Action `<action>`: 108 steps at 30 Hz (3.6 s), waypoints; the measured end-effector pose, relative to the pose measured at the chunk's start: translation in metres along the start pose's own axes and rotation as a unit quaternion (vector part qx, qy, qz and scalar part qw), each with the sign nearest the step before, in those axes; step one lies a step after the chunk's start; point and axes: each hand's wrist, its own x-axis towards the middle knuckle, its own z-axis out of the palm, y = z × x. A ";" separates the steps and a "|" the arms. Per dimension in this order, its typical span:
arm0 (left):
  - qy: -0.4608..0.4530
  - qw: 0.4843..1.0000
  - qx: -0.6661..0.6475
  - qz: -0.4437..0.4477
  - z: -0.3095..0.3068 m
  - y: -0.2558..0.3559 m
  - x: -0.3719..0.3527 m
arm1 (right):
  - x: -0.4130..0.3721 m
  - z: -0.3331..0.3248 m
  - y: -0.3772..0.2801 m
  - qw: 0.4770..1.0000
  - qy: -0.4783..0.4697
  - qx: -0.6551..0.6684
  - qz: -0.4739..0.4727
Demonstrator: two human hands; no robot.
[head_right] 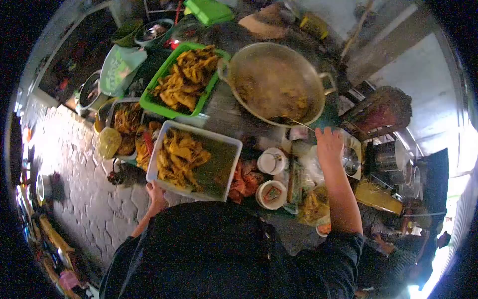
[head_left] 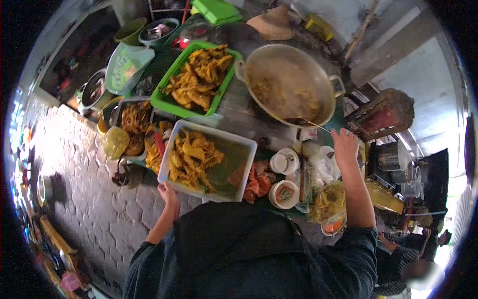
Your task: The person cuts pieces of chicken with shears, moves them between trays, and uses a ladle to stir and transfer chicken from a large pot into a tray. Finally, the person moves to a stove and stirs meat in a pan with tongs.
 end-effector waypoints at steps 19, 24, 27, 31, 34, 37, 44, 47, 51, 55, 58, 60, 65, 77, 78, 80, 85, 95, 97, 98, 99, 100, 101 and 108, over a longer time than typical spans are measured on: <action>-0.032 0.999 0.020 0.016 -0.005 0.006 -0.004 | 0.023 0.048 -0.083 0.983 -0.064 0.144 0.090; -0.025 0.999 0.029 -0.010 -0.008 0.007 0.002 | 0.004 0.015 -0.029 0.968 -0.140 0.191 0.086; 0.161 0.920 0.295 0.202 -0.002 0.017 -0.005 | -0.011 0.003 -0.009 0.964 -0.095 0.234 0.085; 0.034 0.829 0.416 0.372 0.017 0.107 -0.053 | -0.029 0.036 -0.010 0.950 0.004 0.288 0.119; -0.047 0.757 0.491 0.428 0.040 0.131 -0.060 | -0.039 0.044 -0.027 0.921 -0.002 0.351 0.166; -0.110 0.690 0.538 0.473 0.069 0.150 -0.067 | -0.045 0.037 -0.046 0.903 -0.001 0.387 0.186; -0.210 0.545 0.633 0.508 0.108 0.151 -0.047 | -0.054 0.030 -0.059 0.882 -0.029 0.422 0.206; -0.231 0.535 0.629 0.515 0.109 0.148 -0.038 | -0.057 0.042 -0.059 0.900 0.031 0.392 0.187; -0.243 0.498 0.674 0.489 0.119 0.161 -0.041 | -0.059 0.039 -0.059 0.874 0.005 0.433 0.220; -0.246 0.496 0.666 0.499 0.127 0.164 -0.043 | -0.065 0.063 -0.053 0.895 0.065 0.402 0.180; -0.237 0.556 0.600 0.524 0.127 0.143 -0.026 | -0.065 0.057 -0.045 0.872 0.042 0.442 0.206; -0.224 0.574 0.558 0.555 0.128 0.138 -0.023 | -0.058 0.046 -0.035 0.873 0.031 0.426 0.234; -0.256 0.474 0.665 0.517 0.128 0.156 -0.030 | -0.010 0.053 -0.006 0.906 0.004 0.312 0.285; -0.248 0.501 0.630 0.539 0.116 0.161 -0.036 | 0.144 0.098 0.034 0.926 -0.116 0.250 0.259; -0.242 0.507 0.634 0.531 0.110 0.158 -0.040 | 0.153 0.097 0.033 0.929 -0.115 0.251 0.248; -0.202 0.570 0.621 0.498 0.098 0.153 -0.049 | 0.172 0.099 0.034 0.914 -0.157 0.280 0.250; -0.167 0.646 0.598 0.444 0.056 0.143 -0.086 | 0.213 0.141 0.023 0.943 -0.139 0.260 0.156; -0.154 0.675 0.587 0.421 0.040 0.123 -0.105 | 0.183 0.071 -0.002 0.980 -0.091 0.178 0.018; -0.154 0.679 0.580 0.424 0.047 0.128 -0.106 | 0.167 0.058 0.002 0.986 -0.054 0.156 0.036; -0.155 0.678 0.579 0.426 0.048 0.126 -0.105 | 0.158 0.053 0.005 0.984 -0.040 0.158 0.078; -0.149 0.683 0.578 0.422 0.050 0.123 -0.102 | 0.151 0.051 0.007 0.980 -0.026 0.160 0.120; -0.142 0.688 0.576 0.417 0.050 0.121 -0.100 | 0.147 0.052 0.012 0.979 -0.027 0.159 0.122; -0.144 0.688 0.576 0.418 0.048 0.120 -0.098 | 0.143 0.055 0.020 0.973 -0.050 0.170 0.151; -0.050 0.726 0.586 0.357 0.026 0.116 -0.086 | 0.128 0.130 0.052 0.958 -0.056 0.213 0.182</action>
